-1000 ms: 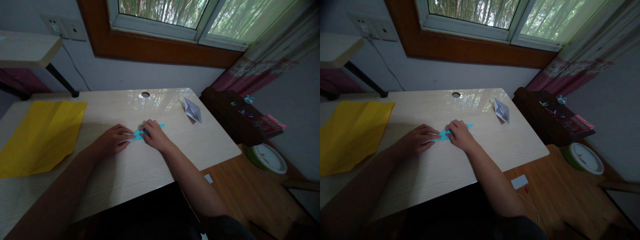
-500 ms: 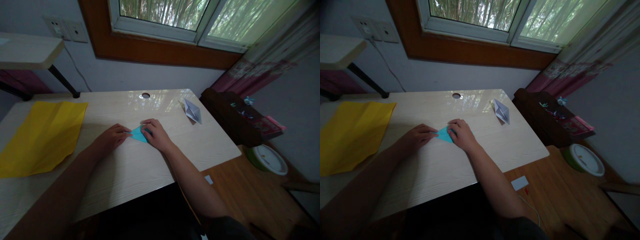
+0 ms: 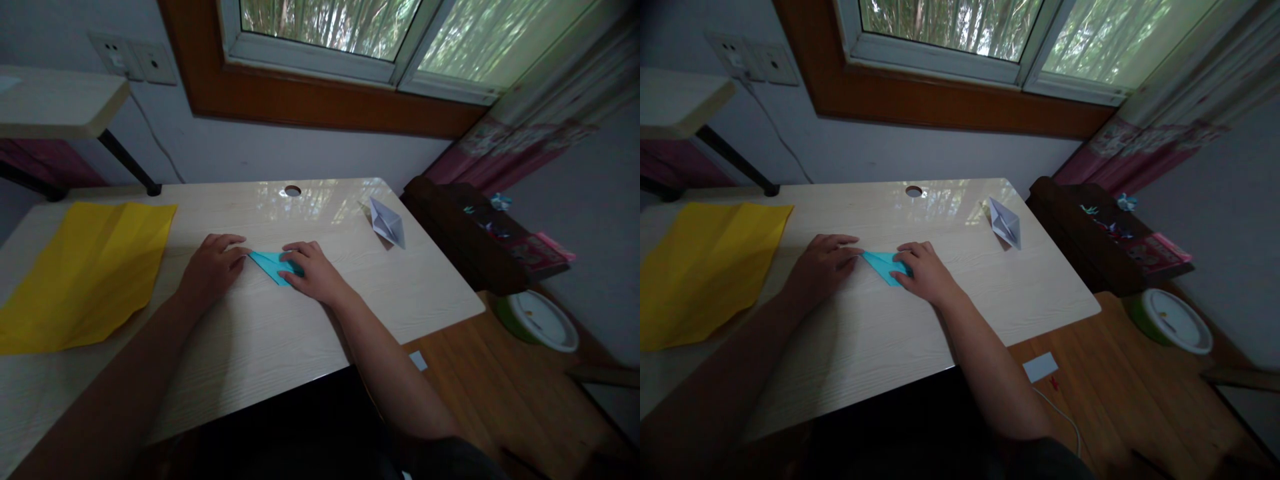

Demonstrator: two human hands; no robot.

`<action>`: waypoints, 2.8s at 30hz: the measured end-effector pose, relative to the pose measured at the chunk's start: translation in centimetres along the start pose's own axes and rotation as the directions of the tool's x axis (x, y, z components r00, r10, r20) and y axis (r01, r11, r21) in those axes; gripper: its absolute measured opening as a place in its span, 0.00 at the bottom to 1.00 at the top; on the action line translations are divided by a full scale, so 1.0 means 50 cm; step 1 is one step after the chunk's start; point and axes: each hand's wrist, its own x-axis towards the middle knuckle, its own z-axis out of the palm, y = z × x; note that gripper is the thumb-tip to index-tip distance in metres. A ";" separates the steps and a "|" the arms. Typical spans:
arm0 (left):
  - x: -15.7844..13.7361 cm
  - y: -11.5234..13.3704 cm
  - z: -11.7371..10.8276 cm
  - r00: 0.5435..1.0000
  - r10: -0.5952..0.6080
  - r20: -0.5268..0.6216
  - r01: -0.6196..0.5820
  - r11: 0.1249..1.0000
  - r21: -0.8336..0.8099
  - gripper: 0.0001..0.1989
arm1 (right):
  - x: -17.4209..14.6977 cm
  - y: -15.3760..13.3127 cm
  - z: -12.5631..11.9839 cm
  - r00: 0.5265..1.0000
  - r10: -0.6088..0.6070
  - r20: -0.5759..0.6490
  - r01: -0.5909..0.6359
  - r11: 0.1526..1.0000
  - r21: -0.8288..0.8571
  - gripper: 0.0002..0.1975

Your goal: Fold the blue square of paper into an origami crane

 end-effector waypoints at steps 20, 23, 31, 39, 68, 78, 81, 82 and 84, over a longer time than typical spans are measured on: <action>0.006 0.044 0.011 0.993 0.063 0.100 -0.048 0.988 -0.146 0.09 | 0.008 0.013 0.008 0.966 0.244 -0.085 -0.226 0.958 0.176 0.22; 0.006 0.042 0.012 0.993 0.057 0.101 -0.040 0.986 -0.159 0.09 | 0.008 0.019 0.013 0.969 0.227 -0.099 -0.203 0.956 0.211 0.16; 0.007 0.040 0.011 0.986 -0.138 0.096 0.161 0.937 -0.311 0.13 | 0.013 0.010 0.010 0.966 0.163 -0.203 -0.087 0.937 0.338 0.04; 0.006 0.045 0.011 0.928 -0.338 0.159 0.347 0.621 -0.703 0.22 | 0.014 -0.007 0.003 0.957 0.062 -0.283 0.055 0.920 0.387 0.02; 0.011 0.072 -0.018 0.883 -0.359 0.302 0.459 0.526 -0.716 0.17 | 0.019 -0.011 0.009 0.949 0.201 -0.242 -0.022 0.809 0.588 0.06; 0.010 0.068 -0.008 0.868 -0.407 0.283 0.473 0.510 -0.718 0.19 | 0.019 -0.007 0.029 0.902 0.431 0.005 -0.275 0.566 0.777 0.16; 0.011 0.068 -0.001 0.852 -0.433 0.295 0.482 0.425 -0.767 0.25 | 0.021 -0.009 0.028 0.892 0.451 0.021 -0.296 0.548 0.783 0.17; 0.013 0.068 0.000 0.846 -0.430 0.314 0.486 0.382 -0.786 0.29 | 0.022 -0.010 0.027 0.892 0.451 0.020 -0.290 0.540 0.790 0.17; 0.016 0.070 0.000 0.837 -0.420 0.350 0.495 0.311 -0.811 0.37 | 0.025 -0.012 0.027 0.898 0.439 0.016 -0.261 0.506 0.822 0.18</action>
